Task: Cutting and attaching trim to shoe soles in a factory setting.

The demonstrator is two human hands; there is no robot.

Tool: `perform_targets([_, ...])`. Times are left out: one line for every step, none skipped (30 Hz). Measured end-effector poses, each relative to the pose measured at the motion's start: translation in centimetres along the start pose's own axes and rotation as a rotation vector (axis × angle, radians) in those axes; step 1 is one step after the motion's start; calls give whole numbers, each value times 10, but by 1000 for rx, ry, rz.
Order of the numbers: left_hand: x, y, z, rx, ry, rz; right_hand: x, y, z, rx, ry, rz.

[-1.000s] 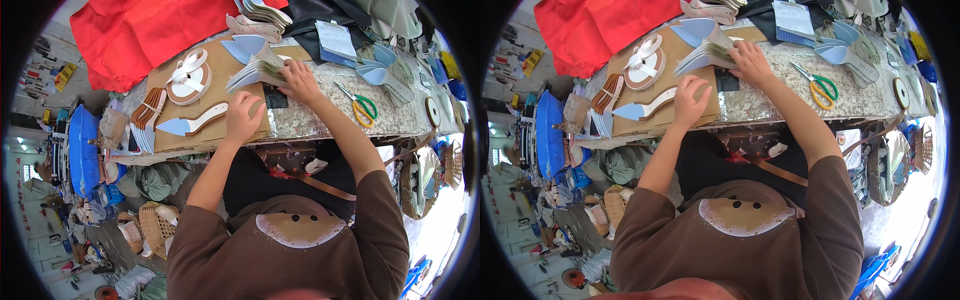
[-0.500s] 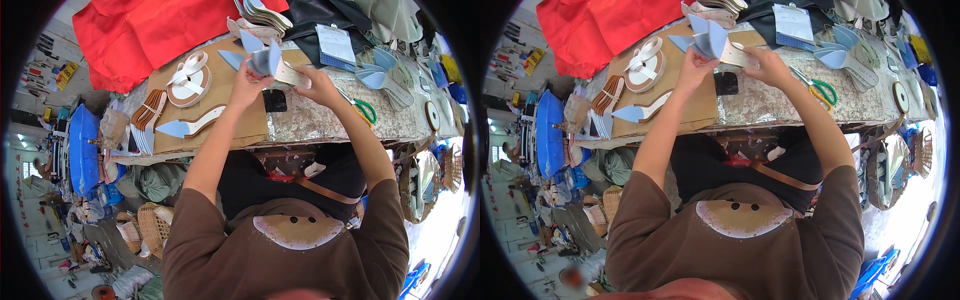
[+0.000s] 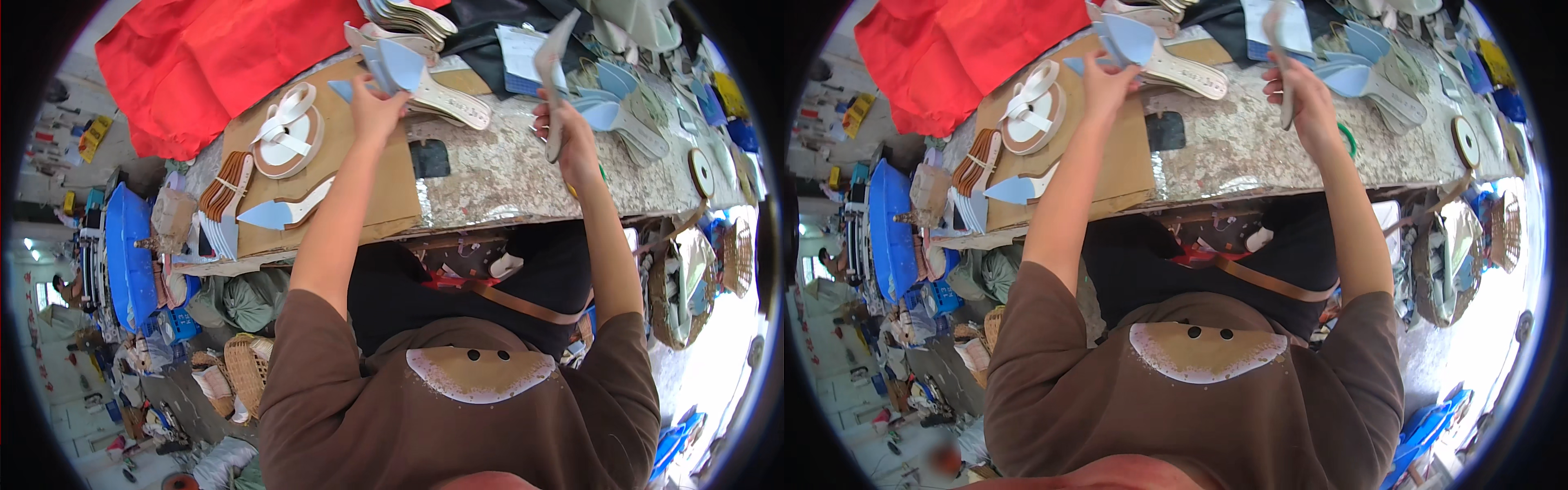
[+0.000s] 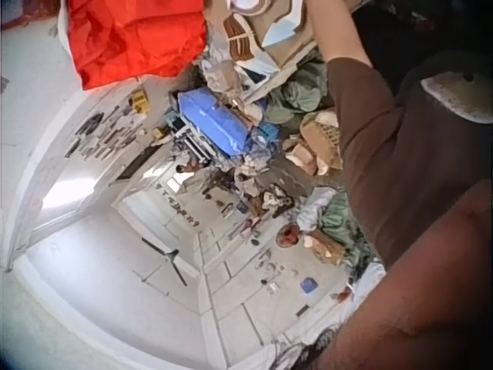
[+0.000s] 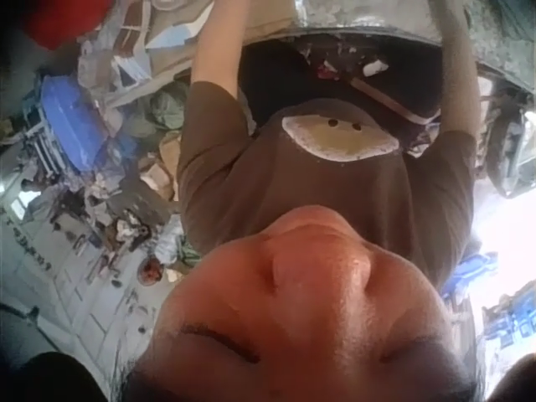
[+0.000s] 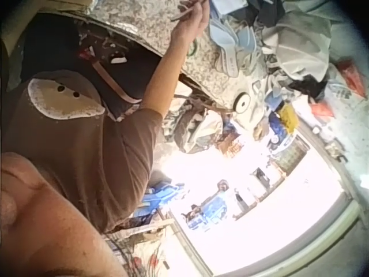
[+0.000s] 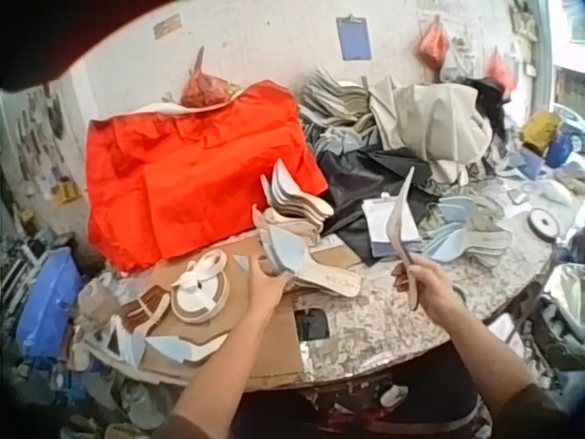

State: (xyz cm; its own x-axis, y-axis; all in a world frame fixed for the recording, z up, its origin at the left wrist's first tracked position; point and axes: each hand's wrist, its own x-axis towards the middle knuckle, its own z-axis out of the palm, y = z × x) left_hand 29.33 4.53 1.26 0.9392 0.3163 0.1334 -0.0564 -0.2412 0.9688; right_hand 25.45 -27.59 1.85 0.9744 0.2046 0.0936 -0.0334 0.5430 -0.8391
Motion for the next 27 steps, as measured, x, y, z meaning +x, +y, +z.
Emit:
perform_targets([-6, 3, -3, -197, 3, -15, -9, -2, -2, -400, -37, 20])
perform_targets([-17, 9, -7, -93, 99, 79, -18, -3, -5, -798, -73, 47])
perform_targets([-33, 13, -11, 6, 186, 174, -26, 1, -6, -980, -277, -145])
perform_targets([-49, 5, -8, 52, 234, 333, -44, -7, -2, -1226, -301, -78])
perform_targets([-73, 2, -6, 111, 299, 507, -51, 11, -17, -1337, -359, -310])
perform_targets([-109, 0, -6, -22, 251, 498, -58, 20, -6, -1218, -353, -129])
perform_targets([-149, 4, 3, -57, 181, 519, -59, 25, 2, -1187, -415, -89])
perform_targets([-190, 3, 10, 55, -47, 506, -58, 45, -2, -1191, -461, -225])
perform_targets([-225, 4, 18, 113, -405, 306, -55, 54, 1, -1245, -542, -313])
perform_targets([-242, 6, 31, 138, -798, 366, -53, 65, 2, -1335, -544, -385])
perform_targets([-266, -5, 44, 239, -871, 479, -53, 81, 4, -1531, -438, -707])
perform_targets([-288, -24, 53, 343, -930, 595, -56, 83, 16, -1553, -417, -693])
perform_targets([-302, -39, 58, 326, -954, 610, -63, 83, 32, -1530, -271, -729])
perform_targets([-314, -52, 61, 367, -1013, 551, -75, 79, 41, -1503, -123, -767])
perform_targets([-320, -53, 64, 411, -1068, 493, -92, 75, 41, -1525, -97, -762])
perform_targets([-321, -56, 64, 400, -1086, 509, -110, 70, 39, -1327, -141, -552])
perform_targets([-318, -55, 63, 405, -1190, 490, -131, 63, 34, -1117, -171, -352])
perform_targets([-314, -53, 61, 406, -1288, 471, -155, 41, 29, -1100, -293, -78])
perform_targets([-312, -51, 59, 269, -1215, 554, -181, 46, 11, -1080, -340, -79])
perform_targets([-306, -45, 57, 257, -1231, 571, -206, 44, 0, -1086, -418, -23])
perform_targets([-296, -32, 51, 166, -1250, 318, -233, 39, -6, -1141, -421, 39])
perform_targets([-286, -19, 41, 80, -1260, 60, -253, 32, -12, -1190, -473, 64])
perform_targets([-273, -7, 25, 29, -1219, 11, -266, 20, -12, -1367, -500, 230])
perform_targets([-257, 4, 8, -23, -1182, -38, -274, 10, -19, -1375, -486, 237])
perform_targets([-241, 18, -12, -14, -1146, 25, -279, -1, -31, -1431, -416, 122])
perform_targets([-229, 20, -38, 12, -1092, 9, -283, -14, -43, -1485, -347, 6])
perform_targets([-224, 29, -65, 13, -978, -22, -281, -30, -57, -1555, -308, -48])
